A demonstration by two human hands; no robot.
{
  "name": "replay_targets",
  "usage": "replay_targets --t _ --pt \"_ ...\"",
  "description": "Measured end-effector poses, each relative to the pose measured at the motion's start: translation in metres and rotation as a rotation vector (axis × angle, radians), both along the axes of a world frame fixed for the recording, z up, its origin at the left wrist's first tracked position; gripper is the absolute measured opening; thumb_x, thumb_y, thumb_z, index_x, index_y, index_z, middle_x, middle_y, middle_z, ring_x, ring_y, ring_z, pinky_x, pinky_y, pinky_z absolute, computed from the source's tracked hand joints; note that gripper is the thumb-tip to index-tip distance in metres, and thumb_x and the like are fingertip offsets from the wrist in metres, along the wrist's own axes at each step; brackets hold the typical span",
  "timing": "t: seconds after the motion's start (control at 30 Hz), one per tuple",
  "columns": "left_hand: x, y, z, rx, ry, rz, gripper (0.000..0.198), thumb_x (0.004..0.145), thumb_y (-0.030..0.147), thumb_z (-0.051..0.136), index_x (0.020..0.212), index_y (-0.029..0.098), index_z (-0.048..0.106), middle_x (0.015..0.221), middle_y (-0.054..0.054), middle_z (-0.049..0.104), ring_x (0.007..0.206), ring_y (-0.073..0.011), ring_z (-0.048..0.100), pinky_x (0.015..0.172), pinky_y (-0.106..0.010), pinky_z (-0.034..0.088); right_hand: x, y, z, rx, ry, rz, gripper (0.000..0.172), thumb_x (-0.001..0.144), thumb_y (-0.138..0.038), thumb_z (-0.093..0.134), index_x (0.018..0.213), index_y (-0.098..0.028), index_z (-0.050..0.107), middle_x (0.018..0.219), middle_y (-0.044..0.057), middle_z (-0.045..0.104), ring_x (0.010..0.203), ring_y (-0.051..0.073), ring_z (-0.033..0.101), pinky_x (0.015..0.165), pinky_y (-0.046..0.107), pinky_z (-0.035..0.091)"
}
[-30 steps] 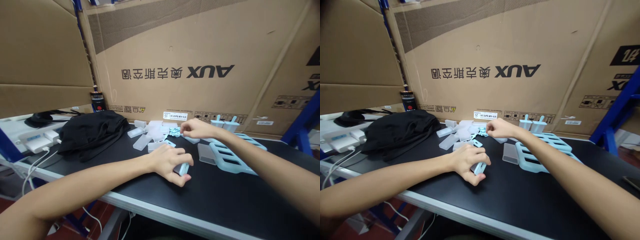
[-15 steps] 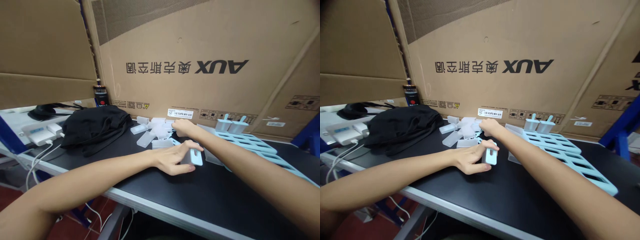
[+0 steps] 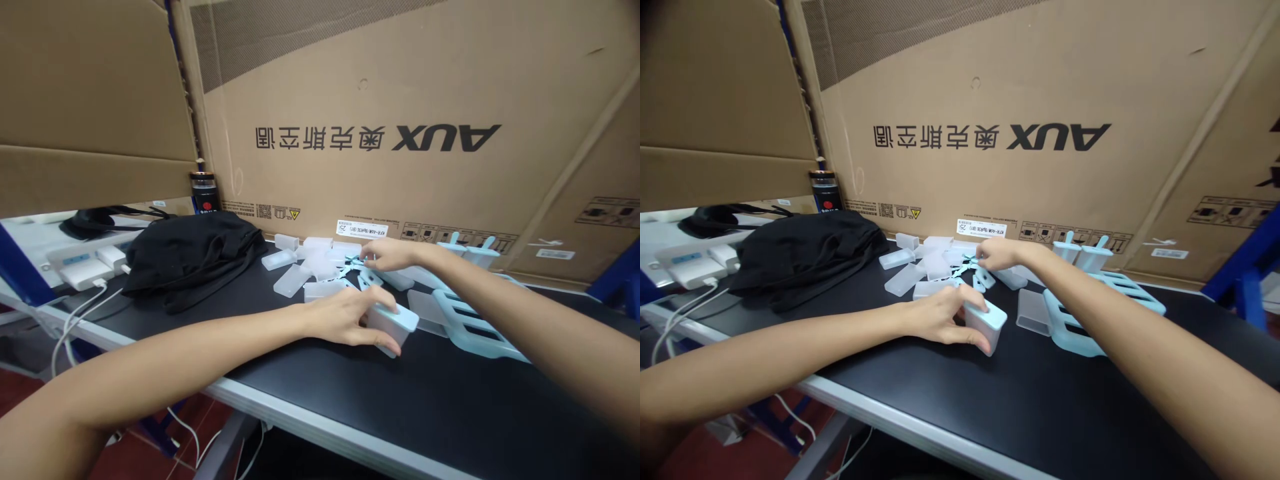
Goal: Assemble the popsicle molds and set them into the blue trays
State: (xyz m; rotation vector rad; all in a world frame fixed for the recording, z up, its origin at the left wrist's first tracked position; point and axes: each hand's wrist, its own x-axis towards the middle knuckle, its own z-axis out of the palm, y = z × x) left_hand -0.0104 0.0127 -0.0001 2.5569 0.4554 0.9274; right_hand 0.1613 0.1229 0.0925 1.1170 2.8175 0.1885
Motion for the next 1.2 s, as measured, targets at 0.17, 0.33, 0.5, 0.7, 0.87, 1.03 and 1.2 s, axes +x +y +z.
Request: replay_targets --t 0.17,0.33,0.5,0.7,0.87,1.03,1.2 --pt "0.003 -0.013 0.011 0.080 0.053 -0.049 0.036 0.087 0.054 0.064 0.090 0.020 0.052 0.078 0.001 0.067 0.059 -0.0106 0.060 0.057 -0.023 0.046 -0.013 -0.002 -0.024 -0.010 0.002 0.112 0.039 0.082 -0.021 0.056 0.120 -0.018 0.067 0.117 0.008 0.067 0.101 0.020 0.061 0.084 0.028 0.044" --pt "0.002 -0.017 0.011 0.198 0.079 0.017 0.031 0.086 0.048 0.064 0.090 0.020 0.054 0.078 0.000 0.068 0.057 -0.0117 0.059 0.051 -0.025 0.042 -0.023 -0.001 -0.032 0.032 -0.050 0.144 0.035 0.079 -0.017 0.056 0.112 -0.020 0.070 0.112 0.010 0.067 0.097 0.024 0.061 0.074 0.030 0.043" --pt "0.002 -0.016 0.007 0.225 0.121 -0.003 0.029 0.085 0.039 0.058 0.107 0.020 0.052 0.083 0.000 0.071 0.061 -0.0135 0.063 0.056 -0.026 0.047 -0.016 -0.002 -0.029 0.047 -0.083 0.186 0.023 0.077 -0.017 0.058 0.097 -0.018 0.071 0.103 0.009 0.068 0.093 0.022 0.061 0.073 0.030 0.041" --pt "0.001 -0.015 0.006 0.242 0.116 0.013 0.035 0.087 0.039 0.059 0.116 0.020 0.051 0.082 -0.001 0.069 0.059 -0.0141 0.063 0.055 -0.026 0.046 -0.018 -0.007 -0.031 0.029 -0.087 0.233 0.027 0.082 -0.019 0.053 0.104 -0.018 0.069 0.107 0.008 0.067 0.093 0.020 0.060 0.077 0.029 0.041" --pt "-0.001 -0.012 0.007 0.095 0.125 0.012 0.061 0.092 0.048 0.057 0.141 0.020 0.034 0.078 -0.002 0.069 0.069 -0.0197 0.070 0.059 -0.027 0.052 -0.018 -0.010 -0.028 0.026 -0.152 0.144 0.022 0.071 -0.016 0.056 0.089 -0.014 0.068 0.094 0.011 0.067 0.076 0.019 0.058 0.064 0.029 0.038" --pt "0.000 -0.012 0.011 0.001 0.106 -0.006 0.068 0.092 0.046 0.060 0.146 0.019 0.030 0.082 -0.005 0.070 0.075 -0.0220 0.072 0.065 -0.030 0.055 -0.007 -0.012 -0.025 -0.003 -0.163 0.066 0.016 0.074 -0.017 0.055 0.085 -0.013 0.066 0.090 0.011 0.066 0.069 0.017 0.056 0.059 0.028 0.035" --pt "0.000 -0.012 0.011 -0.059 0.109 0.004 0.069 0.091 0.047 0.060 0.147 0.019 0.029 0.084 -0.006 0.069 0.078 -0.0223 0.072 0.068 -0.030 0.055 0.008 -0.012 0.004 -0.051 -0.082 0.011 0.020 0.078 -0.017 0.053 0.093 -0.014 0.065 0.084 0.007 0.067 0.069 0.015 0.057 0.061 0.027 0.040"
